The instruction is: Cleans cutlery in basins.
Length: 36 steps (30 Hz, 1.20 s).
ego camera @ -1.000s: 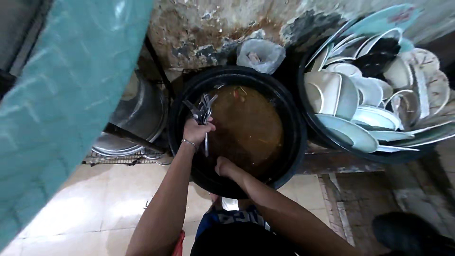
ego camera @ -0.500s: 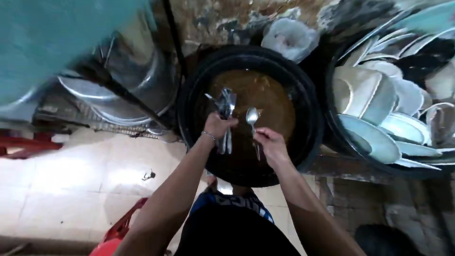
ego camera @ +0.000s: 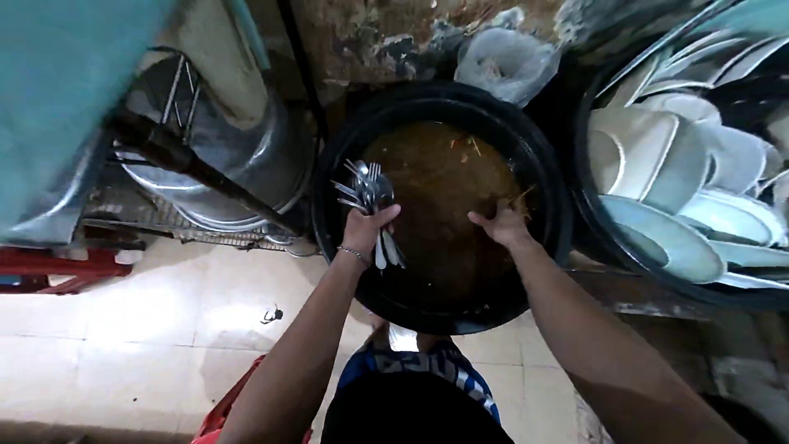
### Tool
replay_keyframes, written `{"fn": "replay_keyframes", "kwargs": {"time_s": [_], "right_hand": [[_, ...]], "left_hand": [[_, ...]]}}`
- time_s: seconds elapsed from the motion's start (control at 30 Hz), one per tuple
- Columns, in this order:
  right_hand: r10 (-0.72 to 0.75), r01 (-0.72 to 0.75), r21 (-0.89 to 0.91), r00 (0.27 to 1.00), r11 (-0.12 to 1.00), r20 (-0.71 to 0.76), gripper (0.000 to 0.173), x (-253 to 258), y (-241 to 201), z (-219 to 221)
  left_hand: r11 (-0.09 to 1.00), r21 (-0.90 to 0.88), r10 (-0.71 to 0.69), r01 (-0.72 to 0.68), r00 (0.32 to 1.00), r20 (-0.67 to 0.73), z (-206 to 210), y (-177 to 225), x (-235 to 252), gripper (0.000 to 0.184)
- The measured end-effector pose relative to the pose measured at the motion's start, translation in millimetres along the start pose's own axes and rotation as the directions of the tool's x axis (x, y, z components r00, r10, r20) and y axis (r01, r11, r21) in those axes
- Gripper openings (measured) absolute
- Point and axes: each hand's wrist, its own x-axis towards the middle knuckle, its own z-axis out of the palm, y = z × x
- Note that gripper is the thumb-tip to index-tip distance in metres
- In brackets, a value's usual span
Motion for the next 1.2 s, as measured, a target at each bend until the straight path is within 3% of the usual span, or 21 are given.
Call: {"fn": "replay_keyframes", "kwargs": {"time_s": [0.1, 0.13, 0.2, 0.3, 0.43, 0.5, 0.6, 0.7, 0.8, 0.9, 1.0, 1.1, 1.2], "right_hand": [[0.110, -0.087, -0.139, 0.979, 0.987, 0.172, 0.073, 16.0, -23.3, 9.1], [0.124, -0.090, -0.152, 0.965, 0.984, 0.232, 0.067, 11.6, -34.9, 11.8], [0.096, -0.040, -0.189, 0.950, 0.981, 0.296, 0.053, -2.8, -52.7, 23.8], [0.008, 0.065, -0.171, 0.918, 0.983, 0.396, 0.048, -27.5, -76.5, 42.3], [-0.079, 0.001, 0.180, 0.901, 0.984, 0.426, 0.054, -45.6, -78.0, 60.0], [-0.162, 0.015, 0.374, 0.917, 0.927, 0.364, 0.040, -48.6, -71.6, 48.6], [-0.324, 0.085, 0.655, 0.911, 0.751, 0.254, 0.015, -55.5, -65.5, 15.2], [-0.358, 0.099, 0.819, 0.924, 0.565, 0.136, 0.012, -58.1, -62.3, -8.1], [-0.377, 0.151, 0.954, 0.925, 0.261, -0.043, 0.016, -55.4, -59.1, -8.9], [-0.339, 0.173, 0.984, 0.929, 0.042, -0.149, 0.018, -53.4, -62.5, -2.7], [-0.293, 0.143, 0.984, 0.941, -0.103, -0.168, 0.022, -49.9, -64.6, 5.5], [-0.216, 0.091, 0.972, 0.966, -0.218, -0.139, 0.024, -51.2, -67.0, 10.6], [-0.182, 0.040, 0.947, 0.978, -0.318, -0.102, 0.025, -53.9, -66.8, 11.8]], "left_hand": [[0.996, 0.019, 0.083, -0.086, 0.992, 0.096, -16.8, -1.7, -4.7, 0.038], [0.993, 0.023, 0.110, -0.114, 0.988, 0.109, -20.6, -2.9, -6.8, 0.035], [0.990, 0.060, 0.124, -0.131, 0.987, 0.103, -25.0, -3.1, -11.6, 0.021], [0.992, 0.095, 0.069, -0.078, 0.993, 0.092, -24.6, -1.4, -13.5, 0.034], [0.990, 0.142, 0.001, -0.006, 0.999, 0.035, -12.4, 4.0, -14.6, 0.024], [0.988, 0.155, 0.003, -0.008, 0.999, 0.033, -10.3, 1.4, -7.9, 0.024], [0.955, 0.295, 0.038, -0.041, 0.999, 0.016, -8.5, -4.3, 7.5, 0.028], [0.914, 0.398, 0.054, -0.074, 0.997, 0.059, 3.3, -7.1, 22.1, 0.029], [0.957, 0.287, -0.020, -0.030, 0.985, 0.169, 25.8, -11.7, 26.3, 0.031], [0.962, 0.252, -0.171, 0.103, 0.949, 0.264, 46.6, -15.9, 18.0, 0.035], [0.940, 0.247, -0.316, 0.234, 0.871, 0.376, 57.6, -20.0, 7.0, 0.031], [0.928, 0.184, -0.372, 0.324, 0.787, 0.493, 53.3, -29.9, 4.6, 0.024], [0.934, 0.177, -0.356, 0.309, 0.814, 0.458, 47.8, -30.1, 2.5, 0.009]]}}
